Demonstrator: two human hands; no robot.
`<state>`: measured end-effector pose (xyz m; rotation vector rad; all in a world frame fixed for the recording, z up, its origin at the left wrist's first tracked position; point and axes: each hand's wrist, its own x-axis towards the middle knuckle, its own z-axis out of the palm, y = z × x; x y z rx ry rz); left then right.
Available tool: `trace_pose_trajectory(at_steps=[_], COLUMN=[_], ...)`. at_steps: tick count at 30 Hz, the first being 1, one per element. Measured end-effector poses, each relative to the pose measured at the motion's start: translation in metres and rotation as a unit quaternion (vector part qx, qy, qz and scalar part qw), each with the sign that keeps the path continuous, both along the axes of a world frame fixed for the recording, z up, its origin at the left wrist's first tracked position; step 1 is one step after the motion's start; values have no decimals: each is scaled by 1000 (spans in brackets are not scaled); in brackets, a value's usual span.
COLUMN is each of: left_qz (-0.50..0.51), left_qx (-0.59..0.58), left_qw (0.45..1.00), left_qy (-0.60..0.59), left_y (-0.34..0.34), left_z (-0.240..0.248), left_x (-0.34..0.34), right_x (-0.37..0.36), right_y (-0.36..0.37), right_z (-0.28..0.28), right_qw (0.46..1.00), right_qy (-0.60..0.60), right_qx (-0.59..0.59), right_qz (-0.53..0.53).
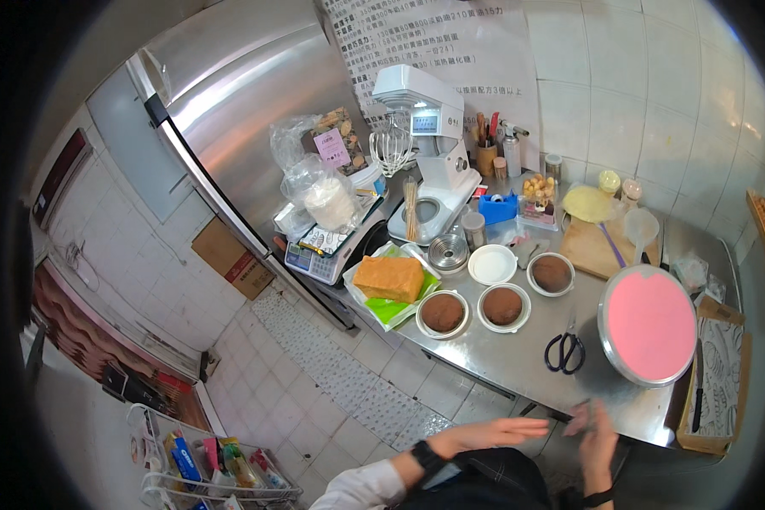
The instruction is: The person retrieves a stack of white paper bowls from a display case, then portions pink dessert from a large metal bowl into the paper bowls. They wash the large bowl at a sink, dry it, and place it on the counter. The person also handles a blue carton and a plastic bag.
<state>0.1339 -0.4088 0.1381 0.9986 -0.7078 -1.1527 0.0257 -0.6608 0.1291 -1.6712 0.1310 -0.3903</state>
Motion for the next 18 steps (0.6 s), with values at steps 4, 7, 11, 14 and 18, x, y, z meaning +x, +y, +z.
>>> trace_pose_trajectory(at_steps=[4, 7, 11, 14, 18], left_qz=[176, 366, 568, 516, 500], left_qx=[217, 303, 245, 182, 194], left_qw=[960, 874, 750, 786, 811], left_qy=[-12, 99, 233, 288, 235], left_y=[152, 210, 204, 187, 168], left_z=[6, 3, -3, 0, 15], left_x=[3, -16, -40, -41, -27], right_x=[-19, -25, -44, -73, -101], right_y=[-70, -107, -80, -27, 18], right_z=[-45, -61, -56, -65, -155], right_qw=[959, 867, 799, 898, 729], right_qy=[27, 282, 223, 253, 638], right_qx=[-121, -226, -372, -267, 213], right_qz=[-255, -344, -417, -242, 128])
